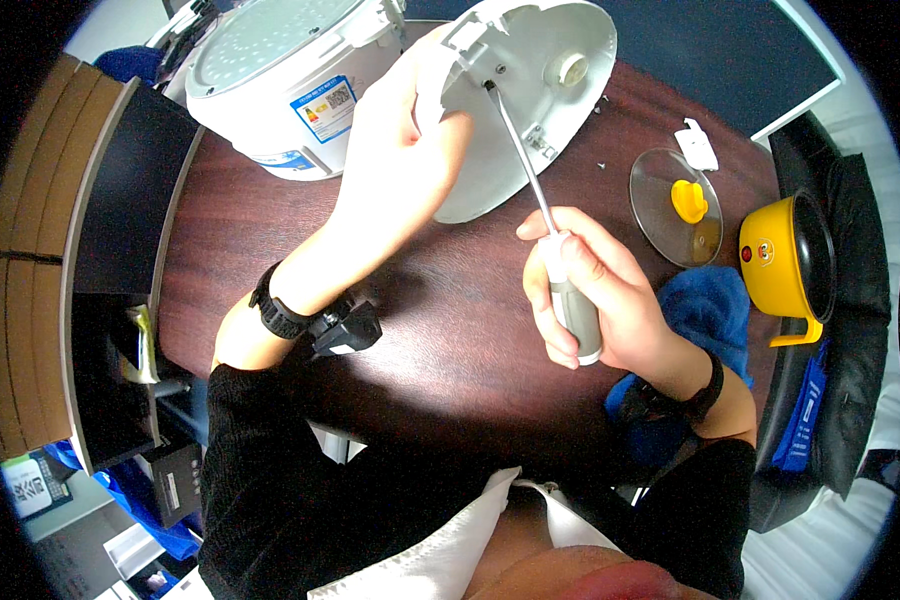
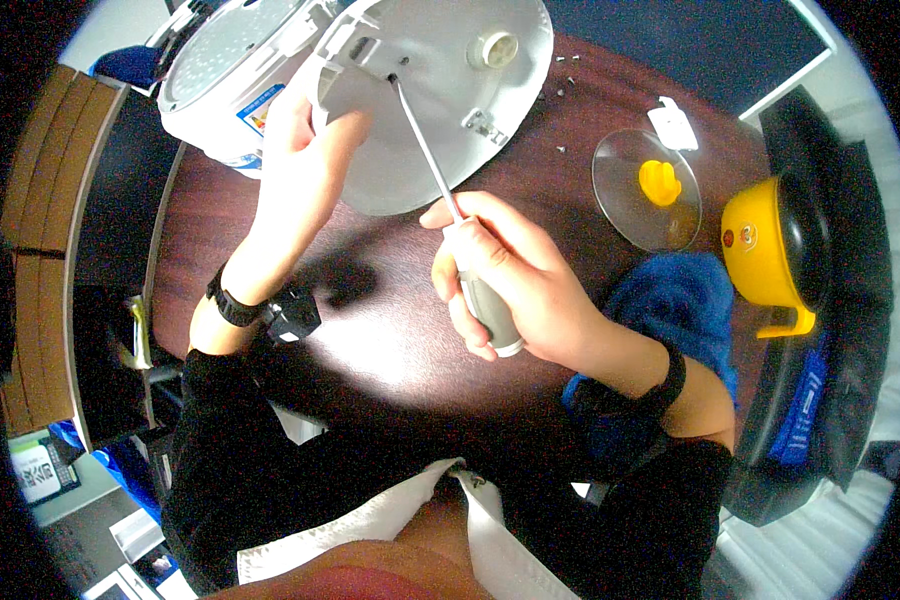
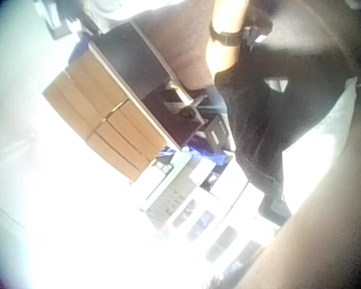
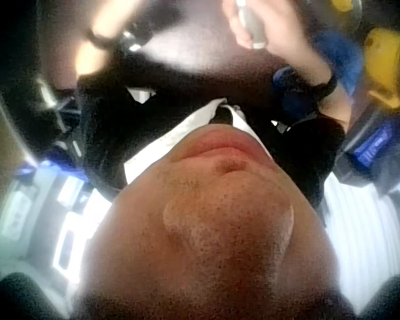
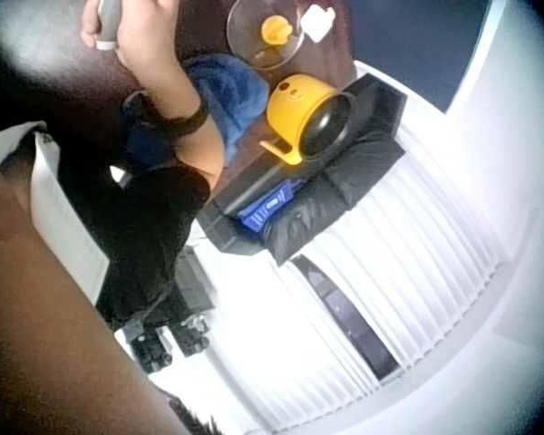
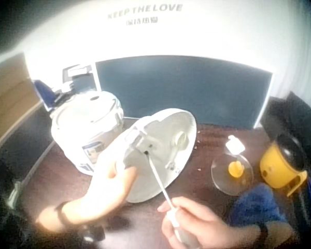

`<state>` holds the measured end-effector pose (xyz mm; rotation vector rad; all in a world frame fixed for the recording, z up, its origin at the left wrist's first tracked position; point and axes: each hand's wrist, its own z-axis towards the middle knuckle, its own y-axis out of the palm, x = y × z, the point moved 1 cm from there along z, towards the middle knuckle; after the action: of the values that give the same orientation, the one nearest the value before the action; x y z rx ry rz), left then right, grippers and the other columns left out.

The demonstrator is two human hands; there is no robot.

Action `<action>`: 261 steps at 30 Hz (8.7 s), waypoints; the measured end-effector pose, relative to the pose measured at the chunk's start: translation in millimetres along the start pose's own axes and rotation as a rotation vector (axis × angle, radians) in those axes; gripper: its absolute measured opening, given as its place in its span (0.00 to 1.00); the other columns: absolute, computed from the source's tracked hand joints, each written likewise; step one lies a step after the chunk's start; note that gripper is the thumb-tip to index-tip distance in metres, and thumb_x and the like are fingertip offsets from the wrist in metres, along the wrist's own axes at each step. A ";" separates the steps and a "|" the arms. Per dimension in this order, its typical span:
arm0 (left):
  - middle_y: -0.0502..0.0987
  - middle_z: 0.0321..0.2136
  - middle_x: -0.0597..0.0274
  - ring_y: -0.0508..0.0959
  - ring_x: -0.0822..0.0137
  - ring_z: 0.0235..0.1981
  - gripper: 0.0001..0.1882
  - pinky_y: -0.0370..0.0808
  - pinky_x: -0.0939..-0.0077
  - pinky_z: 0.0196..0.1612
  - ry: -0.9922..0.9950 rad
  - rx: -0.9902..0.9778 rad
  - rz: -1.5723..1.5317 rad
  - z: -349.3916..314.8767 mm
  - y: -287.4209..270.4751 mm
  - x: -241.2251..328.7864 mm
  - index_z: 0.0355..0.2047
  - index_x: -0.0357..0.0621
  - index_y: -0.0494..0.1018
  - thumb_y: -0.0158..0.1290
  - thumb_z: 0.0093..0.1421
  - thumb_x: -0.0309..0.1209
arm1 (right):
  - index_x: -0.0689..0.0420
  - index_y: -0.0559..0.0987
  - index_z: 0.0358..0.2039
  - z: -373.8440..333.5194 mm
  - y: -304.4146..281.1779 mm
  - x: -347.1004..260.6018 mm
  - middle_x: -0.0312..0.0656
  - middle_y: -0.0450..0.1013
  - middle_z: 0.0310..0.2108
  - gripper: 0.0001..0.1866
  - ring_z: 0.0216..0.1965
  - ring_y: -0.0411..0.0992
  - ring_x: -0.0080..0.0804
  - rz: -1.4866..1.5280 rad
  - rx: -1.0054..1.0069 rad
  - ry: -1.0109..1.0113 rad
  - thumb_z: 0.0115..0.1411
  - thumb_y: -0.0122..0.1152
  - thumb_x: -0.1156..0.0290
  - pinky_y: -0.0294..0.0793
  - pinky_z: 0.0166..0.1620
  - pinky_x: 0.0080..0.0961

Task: The person assembles a white plastic appliance lid by inserting small metal clips into slots and then tightening them with a screwdriver. The person holds the lid with one hand and uses the screwdriver with the other to secure the clips.

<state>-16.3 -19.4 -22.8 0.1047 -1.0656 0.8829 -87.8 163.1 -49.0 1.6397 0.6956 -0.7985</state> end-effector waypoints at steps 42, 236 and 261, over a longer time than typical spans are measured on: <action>0.72 0.29 0.62 0.68 0.74 0.31 0.17 0.66 0.80 0.38 -0.115 0.052 -0.042 -3.4 -13.1 9.7 0.41 0.37 0.67 0.43 0.48 0.22 | 0.63 0.68 0.42 -3.7 -21.9 -39.2 0.37 0.67 0.23 0.15 0.15 0.64 0.18 -0.379 0.102 0.000 0.62 0.43 0.64 0.62 0.15 0.14; 0.73 0.37 0.52 0.73 0.66 0.41 0.27 0.66 0.75 0.47 0.113 0.063 0.135 -17.5 3.0 16.1 0.50 0.34 0.61 0.38 0.46 0.18 | 0.59 0.66 0.30 -18.8 -6.2 -31.4 0.34 0.62 0.12 0.18 0.07 0.59 0.21 -0.556 0.084 0.117 0.64 0.38 0.56 0.57 0.11 0.16; 0.73 0.38 0.51 0.73 0.66 0.41 0.27 0.66 0.76 0.47 0.081 0.028 0.120 -16.1 -1.3 22.4 0.50 0.34 0.62 0.38 0.45 0.18 | 0.58 0.68 0.25 -14.3 -22.6 -38.1 0.41 0.65 0.11 0.15 0.13 0.67 0.36 -1.338 0.301 -0.337 0.57 0.54 0.59 0.62 0.17 0.30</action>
<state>0.3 0.3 -12.8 0.0281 -0.9917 1.0026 -126.4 180.4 -29.5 1.0615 1.4753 -2.1366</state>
